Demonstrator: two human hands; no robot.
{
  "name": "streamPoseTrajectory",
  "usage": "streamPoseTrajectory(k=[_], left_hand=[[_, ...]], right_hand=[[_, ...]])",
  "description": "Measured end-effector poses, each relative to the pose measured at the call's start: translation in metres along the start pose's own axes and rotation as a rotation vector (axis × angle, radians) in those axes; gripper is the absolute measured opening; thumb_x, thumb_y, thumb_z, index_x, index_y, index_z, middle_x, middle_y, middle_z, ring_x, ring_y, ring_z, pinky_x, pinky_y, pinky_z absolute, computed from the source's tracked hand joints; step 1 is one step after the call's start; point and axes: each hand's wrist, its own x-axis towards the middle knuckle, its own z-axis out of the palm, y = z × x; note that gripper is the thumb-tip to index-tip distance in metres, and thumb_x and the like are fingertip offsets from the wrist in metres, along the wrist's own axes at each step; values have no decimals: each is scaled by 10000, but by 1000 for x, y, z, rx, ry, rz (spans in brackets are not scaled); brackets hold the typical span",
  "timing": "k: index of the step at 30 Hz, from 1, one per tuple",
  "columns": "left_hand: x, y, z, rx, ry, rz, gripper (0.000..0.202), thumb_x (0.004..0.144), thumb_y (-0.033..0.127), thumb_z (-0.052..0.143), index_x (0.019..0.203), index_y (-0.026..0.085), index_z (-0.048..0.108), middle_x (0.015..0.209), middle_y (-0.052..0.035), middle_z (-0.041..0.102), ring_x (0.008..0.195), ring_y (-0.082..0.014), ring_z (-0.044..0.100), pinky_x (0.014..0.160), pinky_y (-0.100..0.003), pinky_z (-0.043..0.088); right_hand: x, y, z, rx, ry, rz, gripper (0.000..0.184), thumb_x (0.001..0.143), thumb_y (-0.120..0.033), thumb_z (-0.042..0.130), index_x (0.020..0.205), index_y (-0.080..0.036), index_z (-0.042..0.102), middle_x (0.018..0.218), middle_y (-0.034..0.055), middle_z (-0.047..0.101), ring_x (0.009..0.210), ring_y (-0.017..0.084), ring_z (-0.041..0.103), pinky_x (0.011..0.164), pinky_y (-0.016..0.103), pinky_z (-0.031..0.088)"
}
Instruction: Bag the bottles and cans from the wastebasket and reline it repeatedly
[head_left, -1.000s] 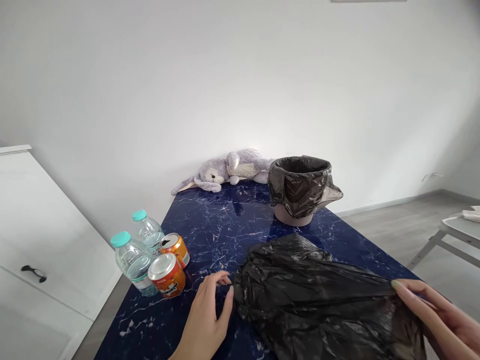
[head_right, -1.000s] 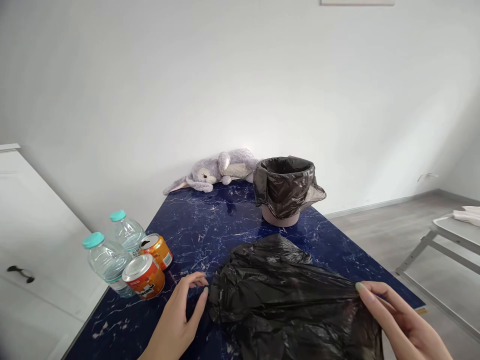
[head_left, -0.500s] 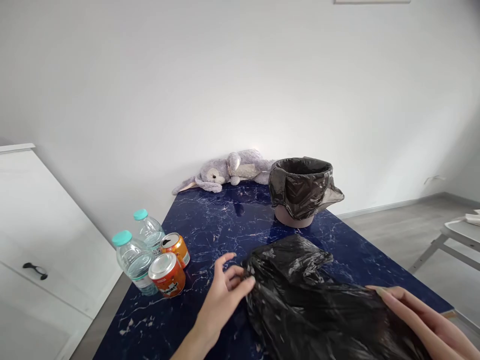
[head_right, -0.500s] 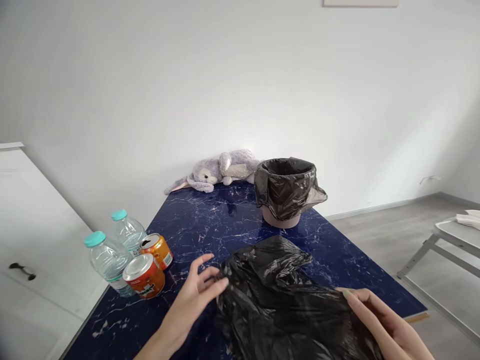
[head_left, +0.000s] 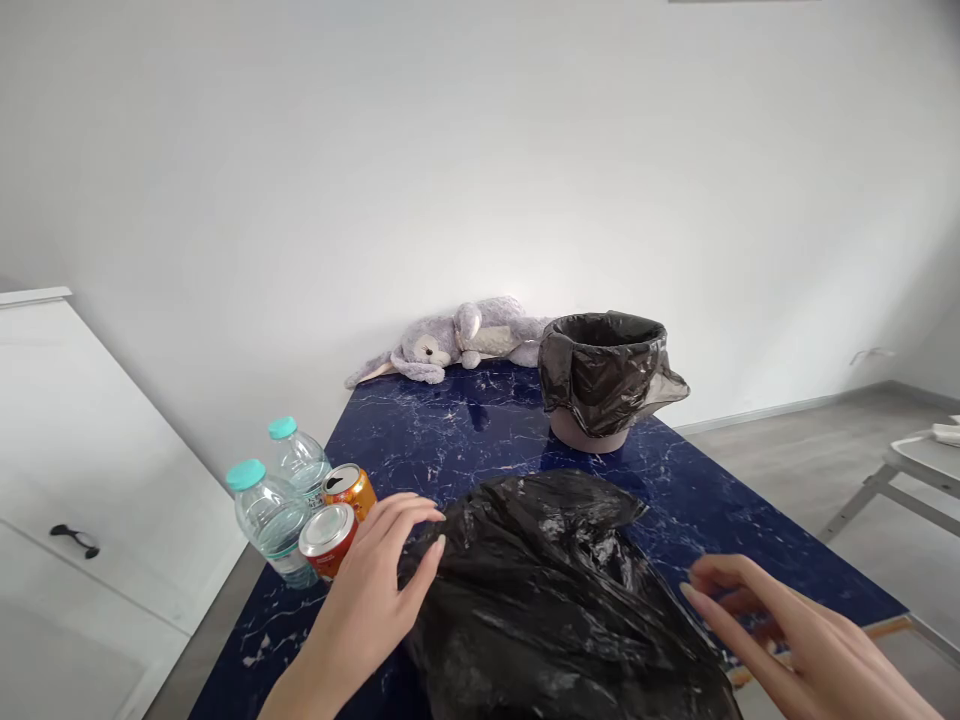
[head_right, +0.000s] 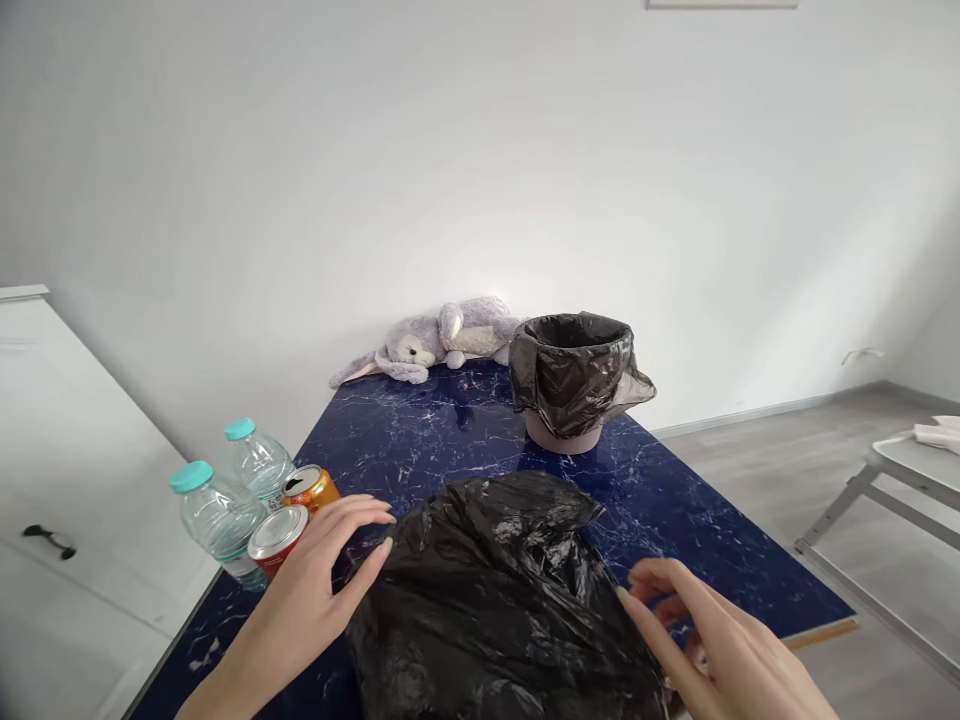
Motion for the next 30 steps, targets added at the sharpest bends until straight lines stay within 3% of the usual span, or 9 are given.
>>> streamPoseTrajectory(k=[4,10,12,16,18,20,24,27,30], left_hand=[[-7,-8,4,-27,-230,-22,319,1074,460,574,1341,334,694,1400,-62,735,1283,-295,717,1094,-455,595],[-27,10,17,-75,-504,21,355,1043,424,636,1392,386,692,1521,-47,682,1451,-329,611,1169,-541,546],[-31,23,18,-117,-573,54,351,1010,356,696,1360,376,711,1505,-34,698,1491,-335,569,1183,-552,533],[-31,42,12,-232,-673,155,451,949,218,777,1352,411,713,1469,24,725,1513,-320,545,1199,-559,522],[-28,44,7,-289,-661,171,436,960,204,763,1331,431,723,1436,40,744,1493,-302,570,1185,-537,542],[-24,41,3,-303,-578,154,365,991,230,727,1299,425,740,1412,29,757,1476,-293,591,1177,-522,554],[-19,29,4,-218,-384,90,269,1052,321,646,1294,383,746,1479,-23,712,1513,-319,546,1191,-548,537],[-21,27,11,-190,-428,82,283,1073,383,613,1335,376,720,1522,-30,680,1553,-334,492,1203,-588,515],[-26,34,19,-224,-542,121,317,1066,379,640,1380,380,688,1525,-15,680,1567,-322,472,1232,-593,481]], right_hand=[[21,-41,19,7,-42,-47,553,987,-676,610,1422,-336,588,1121,76,810,941,287,802,733,331,638],[55,-71,42,280,-372,3,669,1076,-681,440,1627,-309,362,1080,62,807,1077,277,770,945,393,597],[65,-74,44,379,-443,-4,693,1067,-712,444,1622,-299,391,1099,55,789,1094,258,750,979,392,586],[77,-80,41,630,-501,-28,637,1003,-702,613,1466,-265,627,1339,97,729,1255,278,689,1054,377,563],[79,-85,34,686,-472,-7,586,982,-676,667,1397,-262,683,1386,105,714,1248,292,699,1085,396,553],[77,-90,26,662,-399,10,568,980,-666,674,1378,-260,680,1337,112,735,1172,290,734,1062,402,568],[68,-94,7,498,-87,-27,518,958,-669,681,1295,-276,681,1268,114,743,1184,304,721,913,345,622],[61,-93,-3,411,130,-36,534,921,-689,702,1252,-271,674,1155,106,753,1049,281,749,751,296,632],[57,-85,-8,361,250,-18,557,877,-720,719,1190,-261,667,1071,90,751,886,237,743,657,264,611]])
